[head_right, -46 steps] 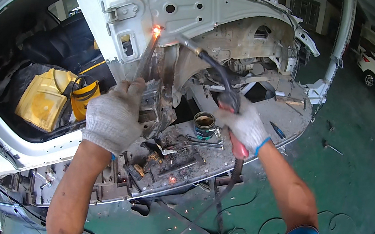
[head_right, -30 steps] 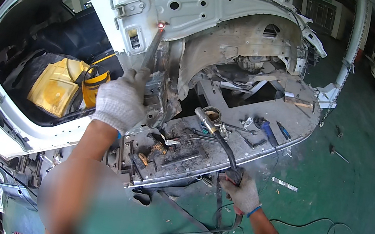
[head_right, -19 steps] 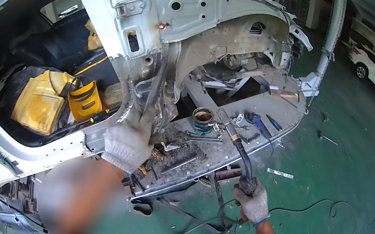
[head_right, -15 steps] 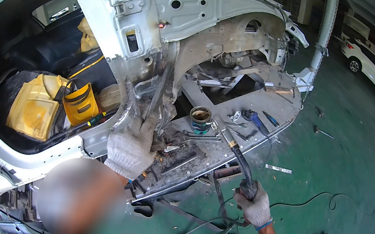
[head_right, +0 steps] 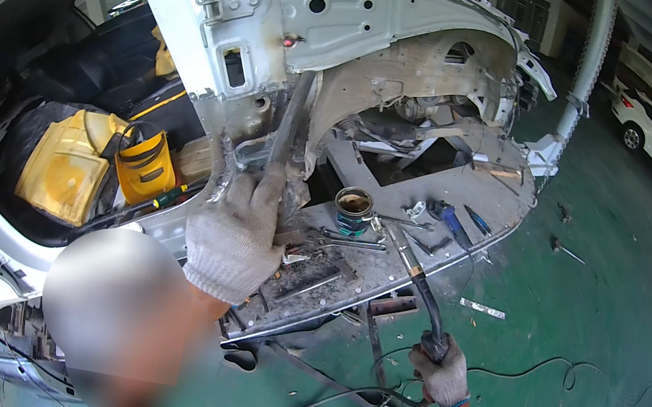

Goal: The person grinds the inner metal frame of a car's rear quarter panel with an angle grinder, then welds a metal rod into place using a welding torch. They repeatedly hammer the welded area to shape and secure it.

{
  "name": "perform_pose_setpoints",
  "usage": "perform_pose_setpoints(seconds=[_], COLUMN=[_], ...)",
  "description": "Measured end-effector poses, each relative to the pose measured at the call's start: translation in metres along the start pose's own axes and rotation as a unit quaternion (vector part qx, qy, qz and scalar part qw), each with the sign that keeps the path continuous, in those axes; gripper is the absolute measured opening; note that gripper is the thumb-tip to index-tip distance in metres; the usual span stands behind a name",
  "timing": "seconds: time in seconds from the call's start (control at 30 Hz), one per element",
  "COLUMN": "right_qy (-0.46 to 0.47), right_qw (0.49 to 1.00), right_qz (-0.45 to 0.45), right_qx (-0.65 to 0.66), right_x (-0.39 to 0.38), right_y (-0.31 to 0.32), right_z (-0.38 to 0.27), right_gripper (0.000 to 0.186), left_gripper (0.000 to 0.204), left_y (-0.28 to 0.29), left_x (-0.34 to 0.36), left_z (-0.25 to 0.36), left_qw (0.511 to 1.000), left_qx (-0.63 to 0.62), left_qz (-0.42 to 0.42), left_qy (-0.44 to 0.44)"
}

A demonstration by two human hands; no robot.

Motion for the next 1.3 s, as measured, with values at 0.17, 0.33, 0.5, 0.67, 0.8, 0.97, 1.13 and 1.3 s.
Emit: perform_pose_setpoints(seconds=[0.17,0.33,0.5,0.67,0.8,0.97,1.13,1.3], right_qy=[0.006,-0.012,-0.031,-0.014,0.009,-0.032,-0.026,0.051], right_qw=[0.999,0.999,0.999,0.999,0.997,0.997,0.998,0.993], right_qz=[-0.035,-0.038,-0.032,-0.031,-0.033,0.013,0.026,-0.047], right_qx=[-0.007,0.023,0.004,-0.031,0.074,0.067,0.051,-0.100], right_x=[0.017,0.029,0.044,0.063,0.064,0.052,0.049,0.043], right_y=[0.010,0.009,-0.001,-0.005,0.005,0.025,0.027,0.003], right_z=[0.006,0.014,0.017,0.010,0.010,0.035,0.072,0.083], right_gripper=[0.022,0.027,0.025,0.028,0.030,0.028,0.028,0.036], left_gripper=[0.042,0.040,0.039,0.047,0.059,0.061,0.057,0.042], left_y=[0.002,0.001,-0.006,-0.046,-0.081,-0.089,-0.039,-0.073], left_x=[0.021,0.034,0.041,0.109,0.124,0.101,-0.018,-0.214], left_z=[0.016,0.026,0.035,-0.002,0.032,0.027,0.030,0.022], left_qw=[0.998,0.994,0.992,0.997,0.996,0.987,0.958,0.798], left_qx=[0.055,0.097,0.111,-0.041,-0.035,-0.136,-0.257,-0.376], left_qz=[0.034,0.012,-0.041,-0.050,-0.053,-0.014,0.050,-0.185], left_qy=[0.028,0.045,0.049,0.036,0.063,0.083,0.114,0.433])
Point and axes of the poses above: each hand's wrist, its own x-axis towards the middle knuckle, its own y-axis out of the back of the hand, z = x × y, the point moved 4 cm from there along x, towards the middle knuckle, and after that the axes turned 6 degrees about x, right-handed, at the moved point
